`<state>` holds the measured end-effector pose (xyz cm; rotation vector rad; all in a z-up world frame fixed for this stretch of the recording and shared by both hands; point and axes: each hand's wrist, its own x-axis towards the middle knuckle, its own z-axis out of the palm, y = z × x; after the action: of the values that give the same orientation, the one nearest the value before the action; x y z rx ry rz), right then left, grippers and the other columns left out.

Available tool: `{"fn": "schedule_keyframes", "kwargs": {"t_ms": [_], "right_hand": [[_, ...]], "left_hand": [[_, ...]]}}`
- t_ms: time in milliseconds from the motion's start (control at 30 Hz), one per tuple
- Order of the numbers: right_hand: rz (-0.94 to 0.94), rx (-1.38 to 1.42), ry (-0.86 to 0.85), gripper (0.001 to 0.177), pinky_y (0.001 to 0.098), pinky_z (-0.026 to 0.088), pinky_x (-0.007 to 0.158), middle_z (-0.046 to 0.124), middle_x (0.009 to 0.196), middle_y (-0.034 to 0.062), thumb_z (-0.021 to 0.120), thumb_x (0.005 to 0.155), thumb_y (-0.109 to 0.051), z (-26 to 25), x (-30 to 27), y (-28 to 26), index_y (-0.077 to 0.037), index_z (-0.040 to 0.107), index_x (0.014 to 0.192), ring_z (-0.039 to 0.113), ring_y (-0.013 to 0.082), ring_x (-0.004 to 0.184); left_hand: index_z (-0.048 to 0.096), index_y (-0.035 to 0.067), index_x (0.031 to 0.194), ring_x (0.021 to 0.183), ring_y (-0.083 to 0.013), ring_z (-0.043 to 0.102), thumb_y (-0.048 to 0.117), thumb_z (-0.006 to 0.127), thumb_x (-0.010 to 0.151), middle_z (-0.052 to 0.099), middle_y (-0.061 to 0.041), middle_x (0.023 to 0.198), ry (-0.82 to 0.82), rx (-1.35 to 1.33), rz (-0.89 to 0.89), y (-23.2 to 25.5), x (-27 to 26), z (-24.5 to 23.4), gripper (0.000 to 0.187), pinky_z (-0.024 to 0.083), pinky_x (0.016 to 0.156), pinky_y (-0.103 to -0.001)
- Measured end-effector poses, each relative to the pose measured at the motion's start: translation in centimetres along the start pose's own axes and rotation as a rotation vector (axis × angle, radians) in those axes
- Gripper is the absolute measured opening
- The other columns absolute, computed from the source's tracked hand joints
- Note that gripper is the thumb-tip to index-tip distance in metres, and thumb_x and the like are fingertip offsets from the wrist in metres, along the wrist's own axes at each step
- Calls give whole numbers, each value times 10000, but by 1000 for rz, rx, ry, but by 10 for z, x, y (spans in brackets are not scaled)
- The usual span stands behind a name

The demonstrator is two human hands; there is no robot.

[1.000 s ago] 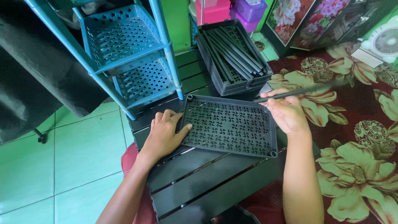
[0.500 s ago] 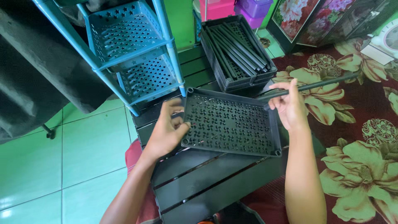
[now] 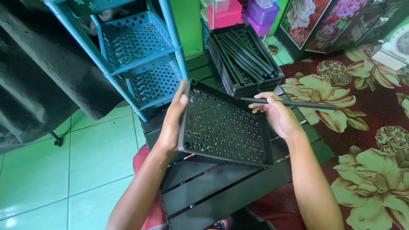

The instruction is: The person assembles a blue plastic three-tier storage rack by inserting cylindrical legs into the perforated trays and stacking them. They then begin assembling a black plastic rack using similar parts.

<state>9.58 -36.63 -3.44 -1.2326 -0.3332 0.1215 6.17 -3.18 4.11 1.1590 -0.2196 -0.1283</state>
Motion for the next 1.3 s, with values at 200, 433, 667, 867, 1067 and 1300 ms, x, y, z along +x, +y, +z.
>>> {"fn": "schedule_keyframes", "kwargs": {"t_ms": [200, 433, 667, 867, 1067, 1300], "right_hand": [[-25, 79, 49, 376, 401, 449, 1030, 711, 1176, 198, 490, 1073, -313, 10, 2, 4, -28, 592, 1295, 641, 259, 1085], [18, 309, 41, 522, 375, 453, 956, 733, 1106, 206, 468, 1007, -419, 16, 2, 6, 10, 631, 1254, 653, 280, 1008], [-214, 75, 215, 165, 372, 488, 834, 641, 938, 139, 567, 1054, -229, 13, 5, 3, -66, 565, 1080, 629, 234, 900], [-330, -258, 284, 169, 309, 538, 813, 675, 985, 124, 650, 971, -3, 31, 12, -48, 7, 641, 1140, 656, 171, 859], [-529, -23, 150, 133, 320, 543, 769, 658, 943, 126, 745, 1060, 17, 53, 23, -104, 38, 629, 1122, 654, 184, 797], [-470, -41, 194, 164, 324, 547, 808, 683, 1007, 155, 735, 1042, -21, 75, 43, -110, 65, 649, 1152, 670, 195, 832]], "left_hand": [[475, 74, 1526, 1083, -228, 609, 503, 459, 1002, 603, -120, 1277, -96, -351, -82, -21, 29, 9, 677, 505, 949, -410], [618, -38, 1166, 1098, -314, 663, 592, 430, 991, 679, -200, 1091, -314, -614, 214, -28, 77, 20, 681, 525, 991, -433], [614, -51, 1065, 861, -303, 623, 594, 341, 1079, 639, -174, 855, -183, -525, 277, -22, 98, 24, 701, 496, 838, -430], [554, 26, 897, 619, -258, 538, 636, 259, 1042, 529, -111, 698, -267, -598, 228, -17, 113, 34, 693, 476, 639, -411], [492, 48, 898, 619, -157, 409, 659, 315, 1069, 440, -48, 708, -259, -247, 234, -5, 116, 33, 658, 362, 590, -330], [468, 70, 866, 603, -127, 333, 693, 311, 1037, 364, 2, 693, -313, -207, 128, -9, 117, 45, 666, 309, 564, -307]]}}
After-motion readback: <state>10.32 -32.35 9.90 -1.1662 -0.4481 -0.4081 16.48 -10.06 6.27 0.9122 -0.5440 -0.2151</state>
